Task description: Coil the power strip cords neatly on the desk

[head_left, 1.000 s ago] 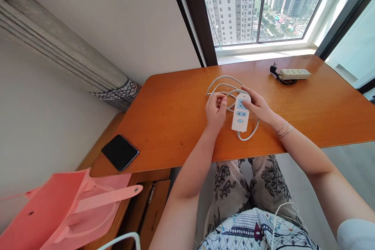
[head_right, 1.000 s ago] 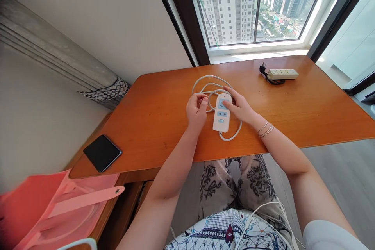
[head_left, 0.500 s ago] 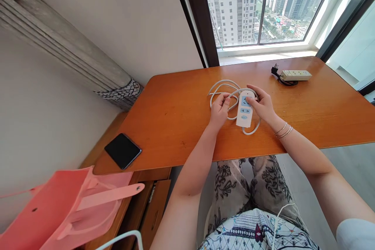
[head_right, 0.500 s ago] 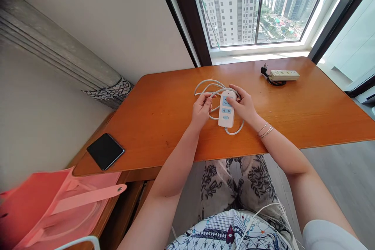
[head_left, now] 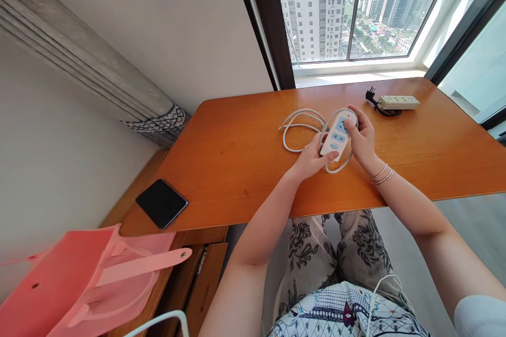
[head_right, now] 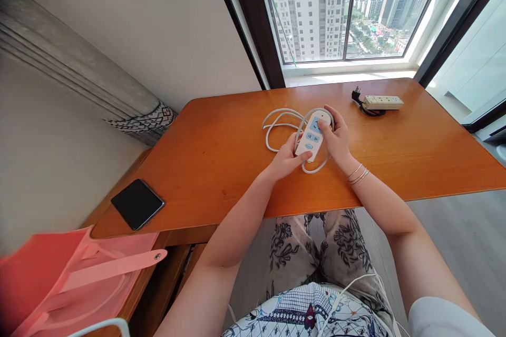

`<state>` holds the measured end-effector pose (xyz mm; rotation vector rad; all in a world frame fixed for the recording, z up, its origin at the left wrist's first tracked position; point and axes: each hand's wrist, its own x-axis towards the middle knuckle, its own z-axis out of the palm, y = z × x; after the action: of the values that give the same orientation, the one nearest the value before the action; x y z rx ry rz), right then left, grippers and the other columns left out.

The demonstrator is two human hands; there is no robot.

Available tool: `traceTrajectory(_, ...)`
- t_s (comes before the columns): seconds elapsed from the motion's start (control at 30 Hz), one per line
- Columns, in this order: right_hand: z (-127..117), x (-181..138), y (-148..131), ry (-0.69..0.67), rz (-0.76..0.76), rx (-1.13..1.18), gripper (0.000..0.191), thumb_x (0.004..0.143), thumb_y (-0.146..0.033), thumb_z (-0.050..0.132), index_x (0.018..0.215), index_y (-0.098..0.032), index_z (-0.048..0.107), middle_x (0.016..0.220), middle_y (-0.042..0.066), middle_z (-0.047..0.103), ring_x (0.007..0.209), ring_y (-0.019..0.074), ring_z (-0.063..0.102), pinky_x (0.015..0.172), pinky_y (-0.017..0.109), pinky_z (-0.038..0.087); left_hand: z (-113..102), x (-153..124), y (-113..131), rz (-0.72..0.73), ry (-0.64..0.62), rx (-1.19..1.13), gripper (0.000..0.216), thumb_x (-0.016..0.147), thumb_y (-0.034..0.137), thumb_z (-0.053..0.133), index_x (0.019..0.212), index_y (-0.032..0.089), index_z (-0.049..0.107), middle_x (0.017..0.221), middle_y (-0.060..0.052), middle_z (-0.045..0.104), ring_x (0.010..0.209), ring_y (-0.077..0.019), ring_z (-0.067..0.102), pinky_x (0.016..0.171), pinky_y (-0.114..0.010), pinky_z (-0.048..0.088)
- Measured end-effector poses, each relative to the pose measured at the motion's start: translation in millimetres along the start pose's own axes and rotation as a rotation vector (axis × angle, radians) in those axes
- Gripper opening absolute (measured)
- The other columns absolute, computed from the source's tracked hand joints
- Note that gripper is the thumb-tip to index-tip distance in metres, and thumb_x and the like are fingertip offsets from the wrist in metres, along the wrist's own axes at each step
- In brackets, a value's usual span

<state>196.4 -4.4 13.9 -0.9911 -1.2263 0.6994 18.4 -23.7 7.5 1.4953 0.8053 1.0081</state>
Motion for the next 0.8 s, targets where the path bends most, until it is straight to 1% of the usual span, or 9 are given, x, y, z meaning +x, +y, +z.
traceTrajectory(0.07, -0.7, 0.2, 3.3, -0.009, -0.027, 0.005, 0.061, 0.085, -0.062, 0.067, 0.134, -0.026, 0.061, 0.124, 0.010, 0.068, 0.109, 0.0259, 0.066, 0.095, 0.042, 0.059, 1.4, -0.1, -1.1, -0.008, -0.035, -0.015, 0.066, 0.069, 0.055, 0.086, 0.117, 0.020, 0.059, 0.101, -0.006, 0.072, 0.087, -0.0187, 0.067, 0.076, -0.027, 0.050)
traceTrajectory(0.2, -2.4, 1.1, 1.0, -0.076, -0.040, 0.091, 0.068, 0.081, -0.065, 0.071, 0.137, -0.028, 0.059, 0.127, 0.008, 0.069, 0.114, 0.0263, 0.066, 0.096, 0.042, 0.058, 2.9, 0.6, -2.8, -0.044, -0.093, -0.158, 0.068, 0.067, 0.057, 0.089, 0.113, 0.018, 0.056, 0.103, -0.007, 0.072, 0.088, -0.0185, 0.068, 0.077, -0.028, 0.053)
traceTrajectory(0.33, -4.1, 4.7, -10.0, -0.233, 0.114, 0.302, 0.078, 0.087, -0.085, 0.041, 0.139, -0.030, 0.060, 0.122, 0.008, 0.072, 0.117, 0.0281, 0.067, 0.097, 0.045, 0.057, 3.2, -1.3, 2.1, -0.023, -0.079, -0.332, 0.069, 0.069, 0.058, 0.088, 0.115, 0.021, 0.054, 0.105, -0.008, 0.075, 0.088, -0.0225, 0.075, 0.073, -0.031, 0.057)
traceTrajectory(0.43, -1.6, 4.5, -12.9, -0.424, 0.241, 0.336, 0.091, 0.087, -0.090, 0.021, 0.134, -0.025, 0.065, 0.112, 0.011, 0.076, 0.115, 0.0308, 0.068, 0.099, 0.050, 0.054, -2.3, -2.3, 10.3, 0.026, 0.050, -0.469, 0.071, 0.068, 0.060, 0.087, 0.119, 0.024, 0.054, 0.109, -0.007, 0.077, 0.091, -0.0242, 0.077, 0.071, -0.030, 0.061)
traceTrajectory(0.53, 3.2, -1.1, -10.8, -0.662, 0.267, 0.160, 0.089, 0.093, -0.081, 0.015, 0.118, -0.020, 0.074, 0.103, 0.012, 0.078, 0.114, 0.0328, 0.068, 0.107, 0.054, 0.047, -14.5, -0.6, 18.4, 0.116, 0.261, -0.569, 0.066, 0.070, 0.060, 0.086, 0.118, 0.025, 0.059, 0.117, -0.008, 0.076, 0.103, -0.0251, 0.076, 0.076, -0.029, 0.063)
traceTrajectory(0.63, 4.2, -8.1, -10.6, -0.821, 0.085, -0.268, 0.061, 0.098, -0.064, 0.036, 0.109, -0.021, 0.077, 0.107, 0.010, 0.077, 0.117, 0.0322, 0.065, 0.116, 0.057, 0.033, -28.9, 3.0, 23.6, 0.203, 0.451, -0.613, 0.054, 0.080, 0.056, 0.080, 0.120, 0.025, 0.062, 0.127, -0.008, 0.074, 0.114, -0.0236, 0.073, 0.080, -0.026, 0.063)
traceTrajectory(0.7, 2.2, -10.4, -11.9, -0.846, -0.091, -0.554, 0.044, 0.091, -0.053, 0.059, 0.114, -0.020, 0.075, 0.112, 0.011, 0.075, 0.117, 0.0322, 0.064, 0.116, 0.056, 0.031, -36.3, 5.5, 25.1, 0.239, 0.548, -0.613, 0.048, 0.087, 0.054, 0.074, 0.123, 0.026, 0.062, 0.130, -0.008, 0.072, 0.118, -0.0227, 0.071, 0.083, -0.026, 0.063)
traceTrajectory(0.73, 1.0, -10.5, -12.4, -0.839, -0.161, -0.652, 0.044, 0.086, -0.048, 0.066, 0.118, -0.019, 0.073, 0.112, 0.012, 0.074, 0.115, 0.0319, 0.065, 0.113, 0.054, 0.034, -38.8, 6.7, 25.4, 0.250, 0.584, -0.606, 0.046, 0.088, 0.054, 0.072, 0.124, 0.027, 0.062, 0.131, -0.008, 0.072, 0.119, -0.0226, 0.071, 0.085, -0.026, 0.063)
traceTrajectory(0.8, -1.1, -9.0, -12.3, -0.791, -0.242, -0.769, 0.041, 0.085, -0.039, 0.069, 0.120, -0.018, 0.071, 0.110, 0.012, 0.073, 0.109, 0.0303, 0.066, 0.104, 0.048, 0.040, -40.4, 8.7, 24.9, 0.262, 0.633, -0.583, 0.046, 0.089, 0.055, 0.071, 0.125, 0.028, 0.062, 0.130, -0.007, 0.072, 0.119, -0.0223, 0.071, 0.087, -0.027, 0.063)
